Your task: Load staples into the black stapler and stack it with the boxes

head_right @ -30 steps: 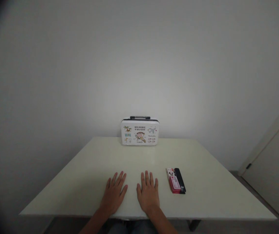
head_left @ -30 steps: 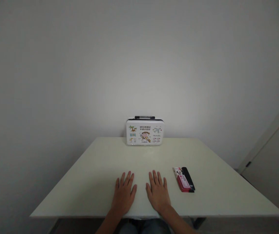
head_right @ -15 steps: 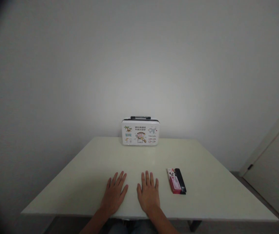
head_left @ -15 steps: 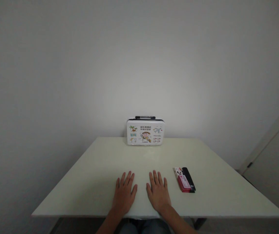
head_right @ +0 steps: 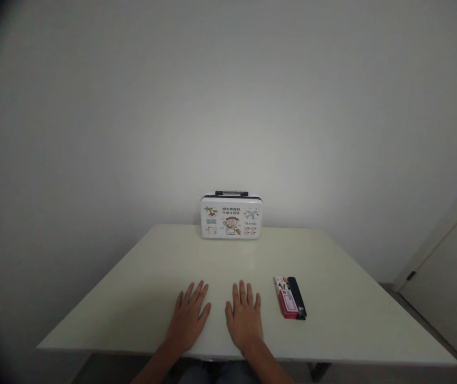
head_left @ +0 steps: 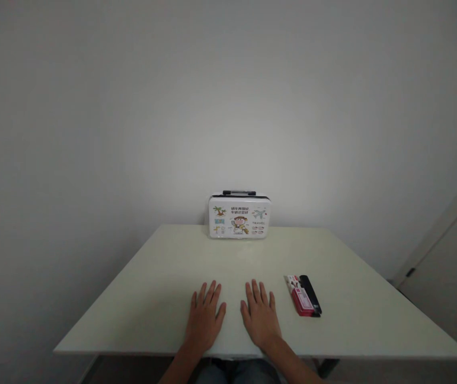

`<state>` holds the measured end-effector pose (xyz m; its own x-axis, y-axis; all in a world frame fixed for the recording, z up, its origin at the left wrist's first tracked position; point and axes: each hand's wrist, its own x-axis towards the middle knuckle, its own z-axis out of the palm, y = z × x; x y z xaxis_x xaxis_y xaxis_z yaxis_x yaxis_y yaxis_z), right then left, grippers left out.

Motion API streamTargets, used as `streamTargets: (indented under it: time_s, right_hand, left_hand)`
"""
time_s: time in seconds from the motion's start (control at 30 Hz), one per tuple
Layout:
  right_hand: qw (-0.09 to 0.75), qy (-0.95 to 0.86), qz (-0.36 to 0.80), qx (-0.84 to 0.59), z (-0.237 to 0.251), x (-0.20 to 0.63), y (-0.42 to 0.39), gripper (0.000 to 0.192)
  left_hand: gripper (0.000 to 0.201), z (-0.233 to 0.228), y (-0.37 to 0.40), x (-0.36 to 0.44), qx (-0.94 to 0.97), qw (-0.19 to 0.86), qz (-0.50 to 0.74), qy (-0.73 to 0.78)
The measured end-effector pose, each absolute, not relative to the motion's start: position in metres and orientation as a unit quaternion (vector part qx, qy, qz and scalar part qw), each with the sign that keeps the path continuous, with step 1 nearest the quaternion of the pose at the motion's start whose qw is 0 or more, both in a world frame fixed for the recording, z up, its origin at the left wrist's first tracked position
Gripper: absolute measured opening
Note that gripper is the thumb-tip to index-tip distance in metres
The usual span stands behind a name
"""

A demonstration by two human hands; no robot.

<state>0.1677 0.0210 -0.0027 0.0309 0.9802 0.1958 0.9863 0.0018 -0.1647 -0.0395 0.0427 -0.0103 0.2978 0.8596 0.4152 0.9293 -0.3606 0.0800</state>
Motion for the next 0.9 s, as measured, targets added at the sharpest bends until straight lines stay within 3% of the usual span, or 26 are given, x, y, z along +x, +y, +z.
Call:
streamTargets:
  time_s: [0.9]
  right_hand:
    - [0.122, -0.692, 0.006, -0.711, 0.0018, 0.1673, 0.0198, 0.064]
  left_hand:
    - [0.055, -0.0084, 0.0421, -0.0399, -0.801, 0.078, -0.188, -0.562]
